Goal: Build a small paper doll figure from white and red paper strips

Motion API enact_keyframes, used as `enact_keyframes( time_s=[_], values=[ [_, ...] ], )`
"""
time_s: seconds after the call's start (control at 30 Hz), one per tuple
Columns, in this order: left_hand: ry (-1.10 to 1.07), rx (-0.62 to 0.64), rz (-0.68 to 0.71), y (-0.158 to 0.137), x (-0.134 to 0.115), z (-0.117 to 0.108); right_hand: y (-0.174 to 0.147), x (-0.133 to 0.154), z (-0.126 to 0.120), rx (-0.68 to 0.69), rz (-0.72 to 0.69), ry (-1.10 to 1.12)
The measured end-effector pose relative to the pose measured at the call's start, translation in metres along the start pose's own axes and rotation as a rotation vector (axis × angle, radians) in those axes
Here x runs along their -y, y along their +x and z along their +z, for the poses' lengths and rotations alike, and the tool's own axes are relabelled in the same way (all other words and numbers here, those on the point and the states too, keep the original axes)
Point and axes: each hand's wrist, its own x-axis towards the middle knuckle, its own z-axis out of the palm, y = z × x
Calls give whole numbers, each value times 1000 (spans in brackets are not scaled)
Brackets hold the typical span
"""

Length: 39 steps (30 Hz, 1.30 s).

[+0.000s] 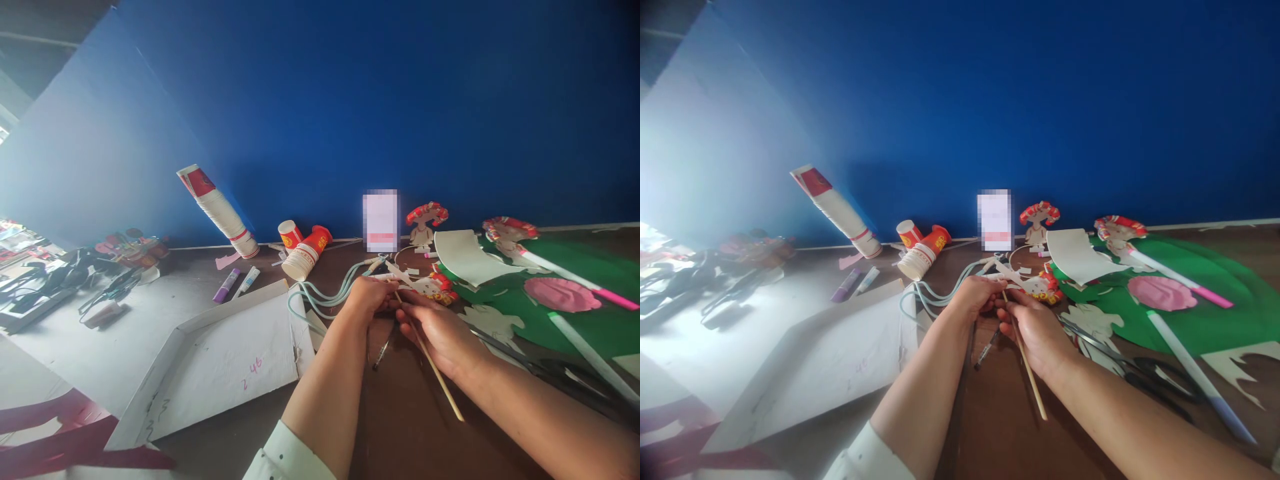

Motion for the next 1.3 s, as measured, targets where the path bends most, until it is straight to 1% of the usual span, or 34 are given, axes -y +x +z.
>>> enact_keyframes(
  time_s=[0.23, 0.53, 0.63, 0.73, 0.83, 0.93, 1.03, 1.23, 1.3],
  values=[
    [-44, 15, 25, 4, 3, 0, 1, 3, -1, 40, 29, 64],
    [-54, -9, 1, 0, -1, 0, 1, 6, 0, 42, 66, 110],
    [-83, 2, -9, -1, -1, 0, 2, 6, 0, 50, 71, 121],
    [-108, 23, -4, 2, 2, 0, 3, 5, -1, 60, 59, 113],
    [-123, 16, 17, 7, 6, -1, 4, 5, -1, 69, 33, 98],
    [-166, 29, 4, 8, 8, -2, 5, 6, -2, 85, 9, 77],
    [-195, 52, -21, 6, 5, -4, 8, 6, -3, 97, -12, 68],
    [-216, 99, -97, -1, -7, -8, 11, 9, -4, 58, -31, 39],
    [-208, 89, -102, -3, -9, -7, 10, 10, -5, 56, -41, 33]
  ],
)
